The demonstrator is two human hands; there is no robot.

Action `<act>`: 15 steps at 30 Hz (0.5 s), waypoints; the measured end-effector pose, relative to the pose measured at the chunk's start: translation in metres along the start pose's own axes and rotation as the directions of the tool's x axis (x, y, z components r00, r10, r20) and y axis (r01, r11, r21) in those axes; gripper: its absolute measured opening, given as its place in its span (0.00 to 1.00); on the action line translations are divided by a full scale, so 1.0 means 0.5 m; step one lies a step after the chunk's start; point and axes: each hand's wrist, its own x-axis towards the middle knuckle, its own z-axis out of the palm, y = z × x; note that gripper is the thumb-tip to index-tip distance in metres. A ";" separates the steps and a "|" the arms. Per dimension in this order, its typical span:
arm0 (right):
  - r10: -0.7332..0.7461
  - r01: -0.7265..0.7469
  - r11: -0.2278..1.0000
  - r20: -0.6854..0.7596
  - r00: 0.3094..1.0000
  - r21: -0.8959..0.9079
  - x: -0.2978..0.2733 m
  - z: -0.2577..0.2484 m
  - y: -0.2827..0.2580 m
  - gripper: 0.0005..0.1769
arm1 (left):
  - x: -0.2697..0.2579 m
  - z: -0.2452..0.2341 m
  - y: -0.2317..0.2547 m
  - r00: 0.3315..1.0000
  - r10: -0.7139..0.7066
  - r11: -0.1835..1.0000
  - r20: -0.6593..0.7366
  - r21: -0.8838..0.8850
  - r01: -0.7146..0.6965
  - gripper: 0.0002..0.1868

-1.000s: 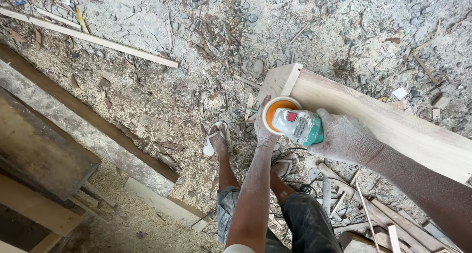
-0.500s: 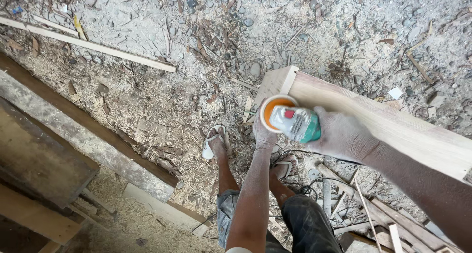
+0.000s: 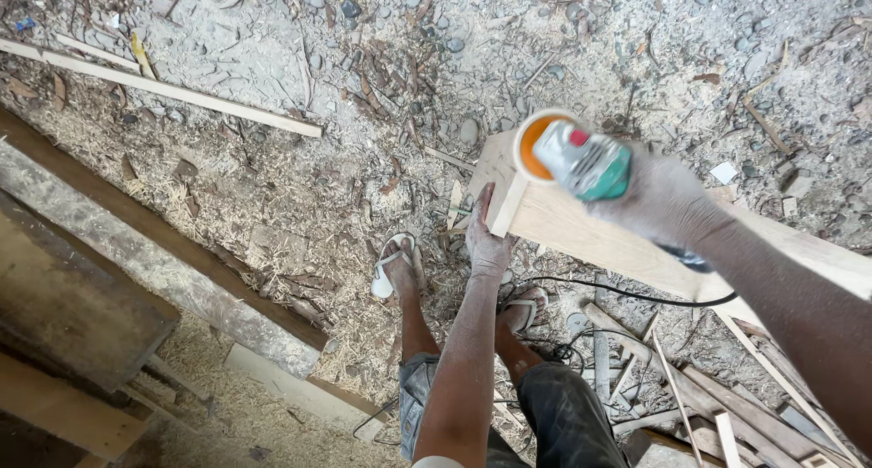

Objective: The person sands the surface of a wooden board using an angle grinder with a sanding attachment, moving the tool along the length of the board while holding the wood with their left hand.

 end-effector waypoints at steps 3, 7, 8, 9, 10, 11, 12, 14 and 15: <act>-0.506 0.505 0.859 -0.310 0.805 -0.091 -0.030 0.041 -0.007 0.52 | 0.002 0.008 -0.013 1.000 0.022 1.000 -0.008 -0.004 -0.022 0.39; -0.209 0.205 0.960 -0.002 0.978 -0.193 -0.043 0.052 -0.011 0.45 | 0.000 0.012 -0.023 1.000 -0.030 0.992 0.001 -0.120 0.030 0.37; -0.171 0.169 0.971 0.002 0.985 -0.167 -0.046 0.045 -0.009 0.48 | 0.001 0.012 -0.023 1.000 -0.004 0.991 -0.004 -0.131 0.004 0.37; -0.133 0.133 0.981 0.007 0.991 -0.141 -0.046 0.033 -0.003 0.52 | 0.001 0.010 -0.021 1.000 0.022 0.989 -0.010 -0.143 -0.023 0.37; -0.095 0.096 0.988 0.012 0.995 -0.117 -0.040 0.024 0.002 0.57 | 0.001 0.008 -0.019 1.000 -0.002 0.993 0.001 -0.116 0.002 0.38; -0.105 0.104 0.993 -0.027 0.994 -0.048 -0.030 0.017 0.010 0.52 | 0.000 0.005 -0.015 1.000 -0.026 0.996 0.011 -0.088 0.026 0.38; -0.108 0.110 0.994 -0.067 0.992 0.024 -0.020 0.009 0.026 0.47 | 0.000 0.002 -0.009 0.998 -0.049 0.997 0.025 -0.060 0.051 0.39; -0.115 0.132 0.986 -0.155 0.981 0.100 0.002 0.006 0.058 0.41 | 0.003 -0.002 0.000 0.999 -0.025 0.999 0.021 -0.048 0.025 0.38; -0.121 0.144 0.984 -0.203 0.972 0.105 0.013 0.007 0.073 0.41 | 0.003 -0.003 0.004 1.000 -0.010 0.999 0.021 -0.041 0.011 0.38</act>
